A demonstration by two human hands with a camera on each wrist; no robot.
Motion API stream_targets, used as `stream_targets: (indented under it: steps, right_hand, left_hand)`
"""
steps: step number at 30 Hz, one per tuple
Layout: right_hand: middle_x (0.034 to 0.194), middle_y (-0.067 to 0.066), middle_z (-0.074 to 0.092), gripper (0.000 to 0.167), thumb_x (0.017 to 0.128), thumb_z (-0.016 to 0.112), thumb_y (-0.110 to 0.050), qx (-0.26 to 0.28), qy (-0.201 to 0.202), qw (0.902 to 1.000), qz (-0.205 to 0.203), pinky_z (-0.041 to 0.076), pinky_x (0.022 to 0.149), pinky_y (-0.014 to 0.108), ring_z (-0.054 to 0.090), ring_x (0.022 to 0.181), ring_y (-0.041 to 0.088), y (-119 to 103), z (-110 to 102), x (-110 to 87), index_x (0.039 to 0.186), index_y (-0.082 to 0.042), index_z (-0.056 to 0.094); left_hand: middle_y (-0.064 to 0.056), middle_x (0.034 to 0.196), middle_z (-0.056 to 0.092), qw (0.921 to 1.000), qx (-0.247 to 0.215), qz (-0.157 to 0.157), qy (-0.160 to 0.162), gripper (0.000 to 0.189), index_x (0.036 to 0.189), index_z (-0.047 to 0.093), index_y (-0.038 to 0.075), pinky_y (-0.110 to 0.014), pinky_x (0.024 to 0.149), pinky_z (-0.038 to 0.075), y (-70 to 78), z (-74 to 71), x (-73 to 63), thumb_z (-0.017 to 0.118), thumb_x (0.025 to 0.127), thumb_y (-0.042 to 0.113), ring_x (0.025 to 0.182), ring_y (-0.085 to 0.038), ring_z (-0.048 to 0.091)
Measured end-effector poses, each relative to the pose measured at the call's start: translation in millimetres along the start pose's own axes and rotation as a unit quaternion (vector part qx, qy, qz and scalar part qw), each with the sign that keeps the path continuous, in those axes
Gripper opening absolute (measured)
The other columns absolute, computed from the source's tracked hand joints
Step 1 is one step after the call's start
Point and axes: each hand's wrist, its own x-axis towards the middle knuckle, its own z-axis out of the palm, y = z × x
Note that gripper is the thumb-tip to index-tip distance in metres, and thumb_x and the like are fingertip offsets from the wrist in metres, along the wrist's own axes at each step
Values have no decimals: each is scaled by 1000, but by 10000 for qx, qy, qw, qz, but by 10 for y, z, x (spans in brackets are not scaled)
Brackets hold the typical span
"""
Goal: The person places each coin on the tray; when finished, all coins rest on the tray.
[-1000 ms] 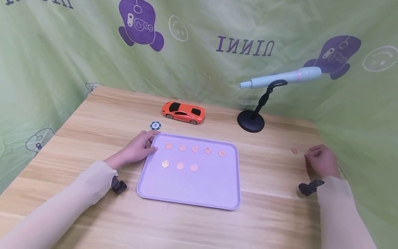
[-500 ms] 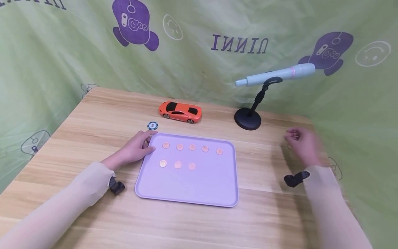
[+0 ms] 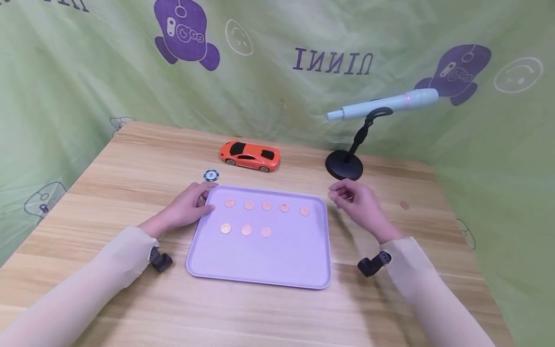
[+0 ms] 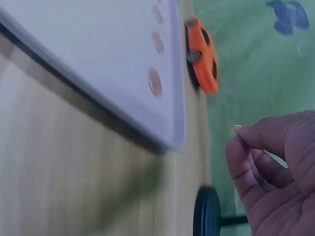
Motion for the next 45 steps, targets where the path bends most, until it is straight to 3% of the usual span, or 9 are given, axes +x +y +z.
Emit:
stream_targets:
  steps: [5,15,35,45]
  right_hand:
    - [102,14,77,19,95,74,-5,-75,-598,9981,-84,57,76,19,66,85,9,-211,288,-41,113,-1,74]
    - [92,9,71,14,92,79,-9,694,-1511,9861,72,54,71,21,63,81,12,-347,741,-174,101,-2,69]
    - [87,3,69,6,93,74,0,-304,-1359,9899,-272,51,71,21,58,81,10,-429,968,-214,97,-5,71]
    - [91,4,71,7,95,73,-5,-189,-1472,9888,-158,54,75,21,61,84,11,-413,920,-203,102,-4,72]
  left_hand:
    - [-23,121,51,10000,-6,29,3,59,157,42,2,-30,77,49,0,-3,-10,63,101,9,93,-25,54]
    - [-23,121,52,10000,-19,45,53,59,156,42,2,-29,77,50,-11,3,-16,63,101,8,92,-24,55]
    - [-22,121,50,9999,-8,-109,57,59,157,41,4,-30,77,49,0,29,-28,63,102,9,94,-26,53]
    - [-22,120,50,10000,-17,-57,47,59,157,41,3,-30,76,49,0,22,-22,62,102,8,93,-25,53]
